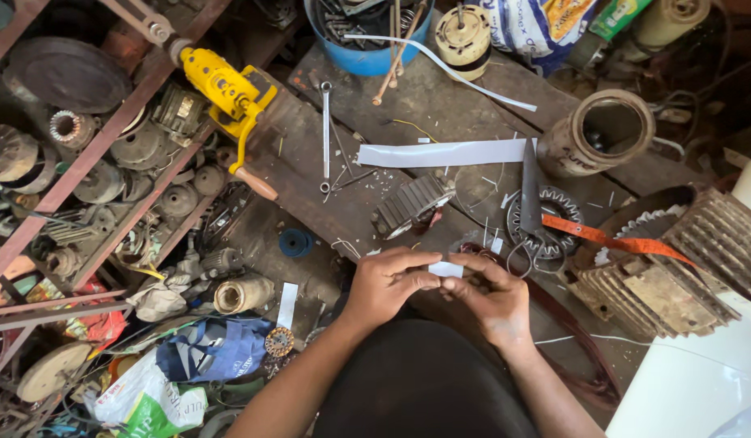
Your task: The person cuts a white strip of material into small rectangular pieces using scissors. They then insert these pieces into the slots of a metal motor stator component, working methodically around the circular part.
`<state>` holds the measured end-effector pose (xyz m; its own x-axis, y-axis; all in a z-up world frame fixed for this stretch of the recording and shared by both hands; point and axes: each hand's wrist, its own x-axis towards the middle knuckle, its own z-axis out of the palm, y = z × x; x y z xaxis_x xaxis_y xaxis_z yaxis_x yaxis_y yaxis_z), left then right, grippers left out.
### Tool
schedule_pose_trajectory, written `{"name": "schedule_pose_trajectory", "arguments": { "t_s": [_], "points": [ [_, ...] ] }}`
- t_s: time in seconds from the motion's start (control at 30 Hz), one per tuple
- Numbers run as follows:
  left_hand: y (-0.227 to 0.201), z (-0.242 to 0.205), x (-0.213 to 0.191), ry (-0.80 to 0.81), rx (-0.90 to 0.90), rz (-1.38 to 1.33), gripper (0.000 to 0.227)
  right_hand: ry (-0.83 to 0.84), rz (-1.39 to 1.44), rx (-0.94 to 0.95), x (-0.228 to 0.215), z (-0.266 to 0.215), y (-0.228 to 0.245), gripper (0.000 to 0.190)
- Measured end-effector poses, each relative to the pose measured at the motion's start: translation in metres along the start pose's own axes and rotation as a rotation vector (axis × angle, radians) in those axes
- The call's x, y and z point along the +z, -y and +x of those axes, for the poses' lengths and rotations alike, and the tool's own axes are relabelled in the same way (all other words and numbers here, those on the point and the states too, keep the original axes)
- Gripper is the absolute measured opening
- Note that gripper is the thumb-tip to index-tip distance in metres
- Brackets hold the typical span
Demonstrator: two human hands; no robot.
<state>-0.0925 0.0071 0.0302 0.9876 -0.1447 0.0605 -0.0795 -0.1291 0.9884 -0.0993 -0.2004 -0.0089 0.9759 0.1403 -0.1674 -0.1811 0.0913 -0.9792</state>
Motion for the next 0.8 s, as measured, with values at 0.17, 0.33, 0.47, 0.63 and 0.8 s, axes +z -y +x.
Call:
{"name": "schedule_pose_trajectory", "arguments": {
  "t_s": [0.17, 0.33, 0.47, 0.63, 0.8],
  "points": [
    [0.001, 0.002, -0.002, 0.027, 0.004, -0.090, 0.014, 0.023, -0.151, -0.051, 0.004, -0.005, 0.018, 0.025],
    [-0.002, 0.004, -0.002, -0.008, 0.189, 0.174, 0.010, -0.058, -0.297, -0.117, 0.016, -0.008, 0.024, 0.016],
    [-0.003, 0.004, -0.004, 0.024, 0.220, 0.215, 0.008, -0.056, -0.444, -0.253, 0.015, -0.013, 0.031, 0.015],
    [-0.004, 0.010, -0.019, 0.192, -0.046, 0.163, 0.012, 0.049, -0.567, -0.433, 0.012, -0.008, 0.027, 0.019],
    [-0.006, 0.041, -0.043, -0.124, 0.084, 0.256, 0.014, -0.169, -0.472, -0.156, 0.027, 0.016, -0.012, 0.011]
  ]
}}
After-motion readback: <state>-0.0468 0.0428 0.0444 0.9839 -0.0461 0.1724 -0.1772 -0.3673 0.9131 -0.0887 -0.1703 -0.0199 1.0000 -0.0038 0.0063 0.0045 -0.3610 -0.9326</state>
